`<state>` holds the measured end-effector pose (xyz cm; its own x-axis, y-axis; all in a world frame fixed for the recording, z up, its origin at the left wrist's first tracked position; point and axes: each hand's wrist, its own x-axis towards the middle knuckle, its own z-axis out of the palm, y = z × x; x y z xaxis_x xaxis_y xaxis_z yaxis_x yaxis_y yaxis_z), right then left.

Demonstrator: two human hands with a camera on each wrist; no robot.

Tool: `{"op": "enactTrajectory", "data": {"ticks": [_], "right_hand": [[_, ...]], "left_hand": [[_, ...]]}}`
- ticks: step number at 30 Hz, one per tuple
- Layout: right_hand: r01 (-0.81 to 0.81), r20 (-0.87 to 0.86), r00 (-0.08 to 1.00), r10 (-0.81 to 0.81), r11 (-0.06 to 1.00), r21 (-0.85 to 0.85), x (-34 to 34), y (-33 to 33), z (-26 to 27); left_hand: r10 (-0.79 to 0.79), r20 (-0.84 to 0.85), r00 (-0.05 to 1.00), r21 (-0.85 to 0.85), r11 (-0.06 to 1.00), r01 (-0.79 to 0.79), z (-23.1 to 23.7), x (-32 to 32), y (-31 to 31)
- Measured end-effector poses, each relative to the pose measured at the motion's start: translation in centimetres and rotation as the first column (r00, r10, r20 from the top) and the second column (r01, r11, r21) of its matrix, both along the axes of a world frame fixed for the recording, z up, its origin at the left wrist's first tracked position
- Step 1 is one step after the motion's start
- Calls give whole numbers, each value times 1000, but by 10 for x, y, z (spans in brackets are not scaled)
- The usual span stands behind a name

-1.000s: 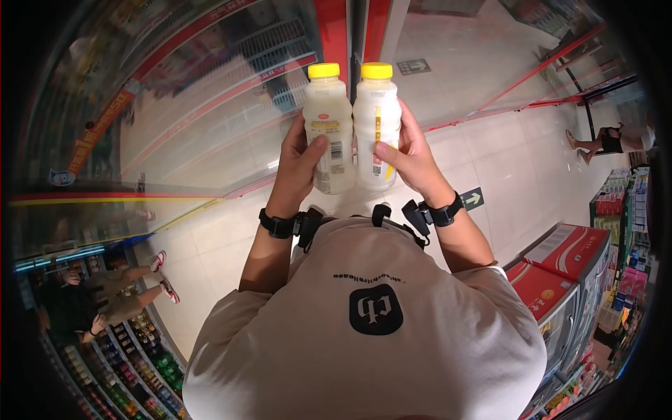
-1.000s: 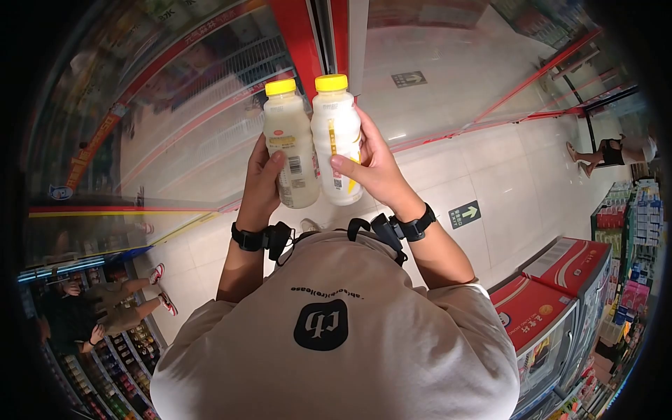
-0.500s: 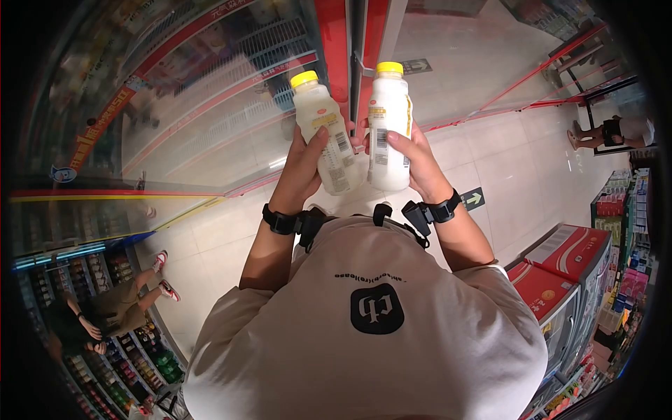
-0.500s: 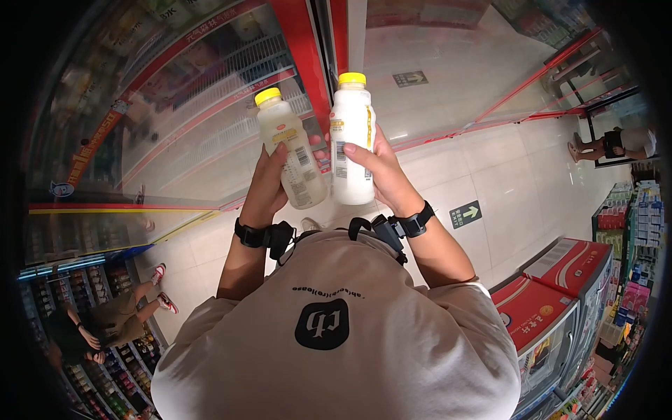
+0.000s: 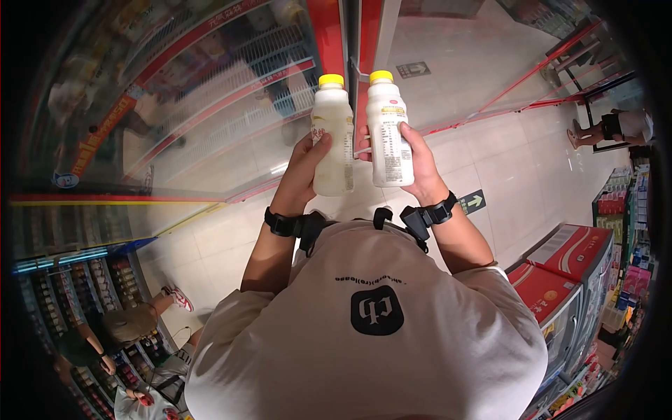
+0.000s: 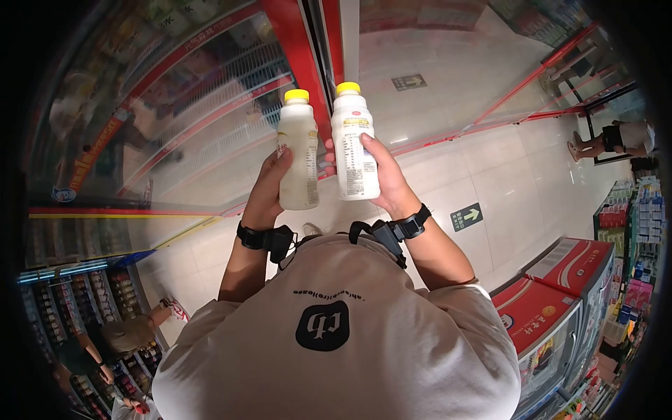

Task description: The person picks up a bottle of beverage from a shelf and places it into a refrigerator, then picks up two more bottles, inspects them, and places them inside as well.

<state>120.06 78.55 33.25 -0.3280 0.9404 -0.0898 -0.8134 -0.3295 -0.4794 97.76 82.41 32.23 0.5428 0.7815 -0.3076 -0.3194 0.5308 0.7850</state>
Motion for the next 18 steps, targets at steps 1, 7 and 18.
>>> {"op": "enactTrajectory", "data": {"ticks": [1, 7, 18], "right_hand": [[0, -1, 1000, 0, 1000, 4, 0, 0, -2], [56, 224, 972, -76, 994, 93, -1, 3, 1], [143, 385, 889, -248, 949, 281, 27, 49, 23]], "left_hand": [[0, -1, 1000, 4, 1000, 0, -1, 0, 1], [38, 212, 977, 1, 999, -39, -8, 11, -4], [168, 48, 985, 102, 980, -172, 5, -9, -6]]}}
